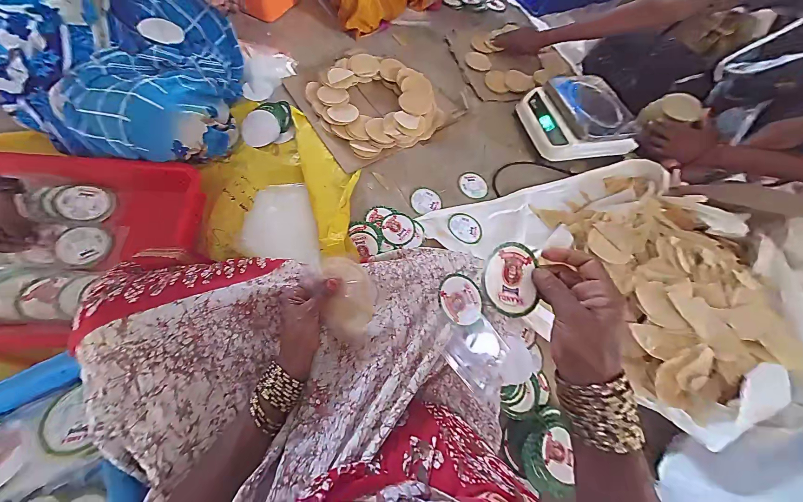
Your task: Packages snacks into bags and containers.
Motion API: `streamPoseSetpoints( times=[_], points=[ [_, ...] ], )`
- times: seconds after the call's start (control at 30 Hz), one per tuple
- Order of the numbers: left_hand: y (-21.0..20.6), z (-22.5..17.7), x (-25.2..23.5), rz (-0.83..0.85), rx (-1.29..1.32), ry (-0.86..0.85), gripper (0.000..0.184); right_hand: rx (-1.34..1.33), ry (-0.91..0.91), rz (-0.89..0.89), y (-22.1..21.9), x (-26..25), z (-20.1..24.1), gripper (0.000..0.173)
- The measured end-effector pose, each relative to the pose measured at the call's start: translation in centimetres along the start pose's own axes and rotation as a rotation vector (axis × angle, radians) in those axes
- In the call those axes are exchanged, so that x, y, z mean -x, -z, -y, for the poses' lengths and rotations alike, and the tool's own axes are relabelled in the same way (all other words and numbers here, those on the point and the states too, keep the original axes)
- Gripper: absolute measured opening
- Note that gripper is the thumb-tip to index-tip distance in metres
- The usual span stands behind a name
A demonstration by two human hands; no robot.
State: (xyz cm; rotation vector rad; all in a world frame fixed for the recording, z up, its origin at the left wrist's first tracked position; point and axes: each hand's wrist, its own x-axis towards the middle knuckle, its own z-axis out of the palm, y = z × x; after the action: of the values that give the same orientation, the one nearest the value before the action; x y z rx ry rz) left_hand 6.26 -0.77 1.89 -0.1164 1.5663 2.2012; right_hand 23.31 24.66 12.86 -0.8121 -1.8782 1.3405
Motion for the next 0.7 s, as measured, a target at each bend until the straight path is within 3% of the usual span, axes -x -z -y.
streamPoseSetpoints(
  times=[0.1, 0.23, 0.57, 0.63, 0.7],
  points=[
    [-0.8, -1.0, 1.1, 0.042, 0.131, 0.138, 0.006, -0.002, 0.046, 0.124, -2.5, 0.8, 0.3, 0.017],
    [-1.7, -2.4, 3.6, 0.111, 0.276, 0.284, 0.020, 0.119, 0.189, 0.232, -5.8, 1.2, 0.0, 0.018],
    [-1.5, -3.2, 5.5, 0.234, 0.298, 0.266, 0.017, 0.219, 0.186, 0.403, -9.6, 2.7, 0.1, 0.026],
    [-1.6, -2.9, 5.6, 0.247, 0.295, 0.282, 0.016, 0.315, 0.214, 0.394, -10.0, 3.1, -0.4, 0.034],
    [-1.7, -2.5, 5.6, 0.252, 0.310, 0.288, 0.014, 0.336, 0.152, 0.426, -10.1, 3.2, -0.6, 0.056]
  ],
)
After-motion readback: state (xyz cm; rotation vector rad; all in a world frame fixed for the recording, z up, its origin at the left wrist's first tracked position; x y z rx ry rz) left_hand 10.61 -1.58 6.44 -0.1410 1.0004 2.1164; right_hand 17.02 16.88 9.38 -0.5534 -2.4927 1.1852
